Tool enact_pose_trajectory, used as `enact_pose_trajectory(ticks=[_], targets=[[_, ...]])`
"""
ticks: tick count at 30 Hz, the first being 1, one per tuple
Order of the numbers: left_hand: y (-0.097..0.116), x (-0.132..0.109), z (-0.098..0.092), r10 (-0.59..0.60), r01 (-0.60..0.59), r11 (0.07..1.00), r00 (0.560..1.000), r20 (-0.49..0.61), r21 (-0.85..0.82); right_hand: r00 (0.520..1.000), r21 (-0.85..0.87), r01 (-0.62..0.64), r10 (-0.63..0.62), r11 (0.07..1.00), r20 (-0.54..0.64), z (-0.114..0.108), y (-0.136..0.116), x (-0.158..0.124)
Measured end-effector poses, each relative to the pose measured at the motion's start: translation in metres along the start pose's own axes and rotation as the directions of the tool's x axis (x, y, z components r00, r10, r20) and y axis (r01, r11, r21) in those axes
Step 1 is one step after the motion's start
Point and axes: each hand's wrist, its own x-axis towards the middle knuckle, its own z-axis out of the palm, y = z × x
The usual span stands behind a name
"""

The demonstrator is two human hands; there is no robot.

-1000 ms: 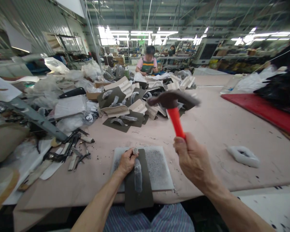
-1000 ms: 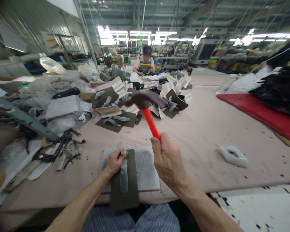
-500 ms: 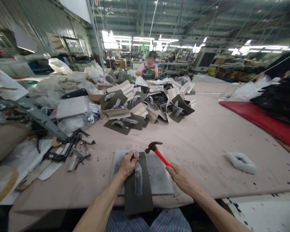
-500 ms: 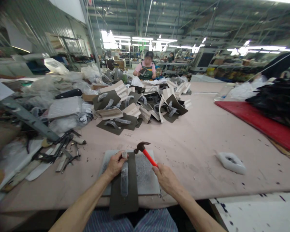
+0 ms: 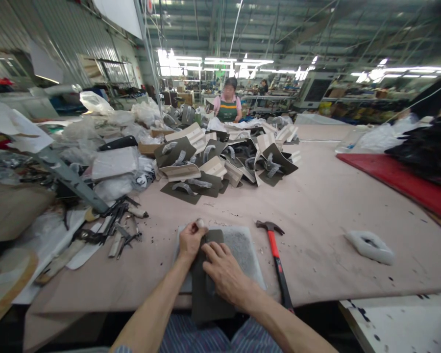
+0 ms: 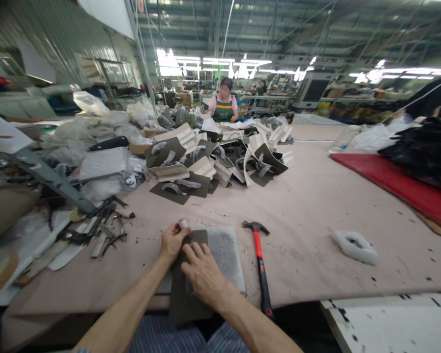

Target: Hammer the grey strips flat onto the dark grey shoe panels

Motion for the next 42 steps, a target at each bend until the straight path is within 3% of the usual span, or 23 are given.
enact_pose_trajectory(ticks=[2, 4, 8, 10, 13, 17, 20, 24, 27, 28, 30, 32, 34, 37, 39, 42], targets=[[0.017, 0.005, -0.007, -0.027, 0.014, 0.995, 0.991, -0.128, -0.101, 0.999, -0.092, -0.039, 0.041, 0.995, 0.02, -0.004, -0.006, 0.013], [0.045, 0.007, -0.016, 0.025, -0.052, 0.991, 0.979, -0.203, -0.126, 0.985, -0.16, -0.171, 0.172, 0.972, -0.007, -0.011, -0.004, 0.02], [0.106, 0.0, -0.03, 0.291, -0.29, 0.957, 0.95, -0.111, 0.025, 0.897, -0.205, -0.436, 0.442, 0.876, -0.02, -0.032, 0.004, 0.029], [0.118, -0.005, -0.029, 0.341, -0.336, 0.939, 0.938, -0.066, 0.077, 0.841, -0.177, -0.532, 0.541, 0.828, 0.0, -0.036, 0.005, 0.034], [0.098, -0.006, -0.022, 0.279, -0.277, 0.957, 0.96, -0.009, 0.085, 0.778, -0.077, -0.624, 0.627, 0.778, 0.032, -0.027, 0.001, 0.038], [0.039, 0.003, -0.014, 0.119, -0.12, 0.993, 0.993, 0.023, 0.022, 0.753, 0.082, -0.658, 0.651, 0.748, 0.097, 0.005, -0.017, 0.032], [0.007, 0.007, -0.012, 0.066, -0.065, 0.998, 0.997, 0.026, -0.027, 0.727, 0.199, -0.685, 0.674, 0.701, 0.128, 0.025, -0.031, 0.027], [-0.006, 0.005, -0.015, 0.031, -0.032, 0.999, 0.992, 0.119, 0.001, 0.732, 0.415, -0.66, 0.661, 0.626, 0.168, 0.031, -0.031, 0.021], [-0.006, 0.003, -0.018, 0.028, -0.036, 0.999, 0.984, 0.175, 0.04, 0.749, 0.573, -0.585, 0.654, 0.575, 0.108, 0.03, -0.012, 0.006], [-0.007, 0.003, -0.019, 0.032, -0.042, 0.998, 0.981, 0.192, 0.051, 0.726, 0.576, -0.586, 0.685, 0.57, 0.06, 0.03, -0.001, -0.003], [-0.008, 0.003, -0.02, 0.04, -0.059, 0.995, 0.974, 0.225, 0.076, 0.634, 0.475, -0.658, 0.77, 0.584, -0.068, 0.03, 0.026, -0.025], [-0.009, 0.002, -0.021, 0.045, -0.075, 0.991, 0.967, 0.25, 0.111, 0.549, 0.272, -0.766, 0.813, 0.583, -0.197, 0.031, 0.055, -0.052], [-0.009, 0.001, -0.021, 0.045, -0.088, 0.985, 0.962, 0.269, 0.15, 0.491, 0.065, -0.851, 0.834, 0.521, -0.251, 0.033, 0.082, -0.079], [-0.008, 0.0, -0.02, 0.041, -0.102, 0.974, 0.958, 0.283, 0.204, 0.405, -0.102, -0.914, 0.902, 0.394, -0.148, 0.039, 0.107, -0.112], [-0.006, -0.001, -0.02, 0.04, -0.11, 0.966, 0.957, 0.288, 0.233, 0.365, -0.094, -0.928, 0.931, 0.361, -0.027, 0.044, 0.115, -0.124], [-0.005, -0.001, -0.019, 0.046, -0.125, 0.959, 0.954, 0.297, 0.253, 0.343, 0.016, -0.939, 0.935, 0.343, 0.087, 0.049, 0.122, -0.125]])
